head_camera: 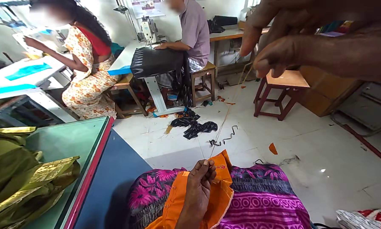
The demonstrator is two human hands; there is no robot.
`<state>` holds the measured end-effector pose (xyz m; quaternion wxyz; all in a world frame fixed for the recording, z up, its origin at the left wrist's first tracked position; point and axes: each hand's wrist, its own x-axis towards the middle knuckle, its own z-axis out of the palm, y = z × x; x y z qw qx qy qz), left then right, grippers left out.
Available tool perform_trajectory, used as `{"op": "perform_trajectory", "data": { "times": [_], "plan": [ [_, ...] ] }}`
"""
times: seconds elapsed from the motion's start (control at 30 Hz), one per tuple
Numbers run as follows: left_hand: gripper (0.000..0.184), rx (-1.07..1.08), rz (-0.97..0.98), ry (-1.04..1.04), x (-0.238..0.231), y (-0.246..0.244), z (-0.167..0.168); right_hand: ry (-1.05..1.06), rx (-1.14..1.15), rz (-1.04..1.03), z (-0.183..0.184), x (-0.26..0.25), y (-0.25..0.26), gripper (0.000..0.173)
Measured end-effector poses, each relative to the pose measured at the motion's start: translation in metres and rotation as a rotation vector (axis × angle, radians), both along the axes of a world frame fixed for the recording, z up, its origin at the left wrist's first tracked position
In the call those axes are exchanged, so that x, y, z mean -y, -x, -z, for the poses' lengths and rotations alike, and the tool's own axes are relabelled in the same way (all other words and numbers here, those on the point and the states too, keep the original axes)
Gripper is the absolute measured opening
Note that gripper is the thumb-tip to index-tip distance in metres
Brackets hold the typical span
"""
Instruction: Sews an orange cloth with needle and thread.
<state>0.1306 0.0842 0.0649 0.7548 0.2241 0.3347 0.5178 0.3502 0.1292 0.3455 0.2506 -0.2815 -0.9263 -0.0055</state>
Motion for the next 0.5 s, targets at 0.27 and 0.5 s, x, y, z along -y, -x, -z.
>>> {"op": "perform_trajectory", "data": {
  "times": [0.27, 0.5],
  "plan": [
    [0.032, -0.061, -0.042, -0.024, 0.000, 0.000, 0.002, -0.057, -0.078, -0.012, 0.021, 0.031, 0.004, 0.014],
    [0.023, -0.298, -0.124, -0.116, 0.000, 0.006, 0.007, 0.018, -0.091, -0.059, 0.022, 0.036, 0.005, 0.014]
  ]
}}
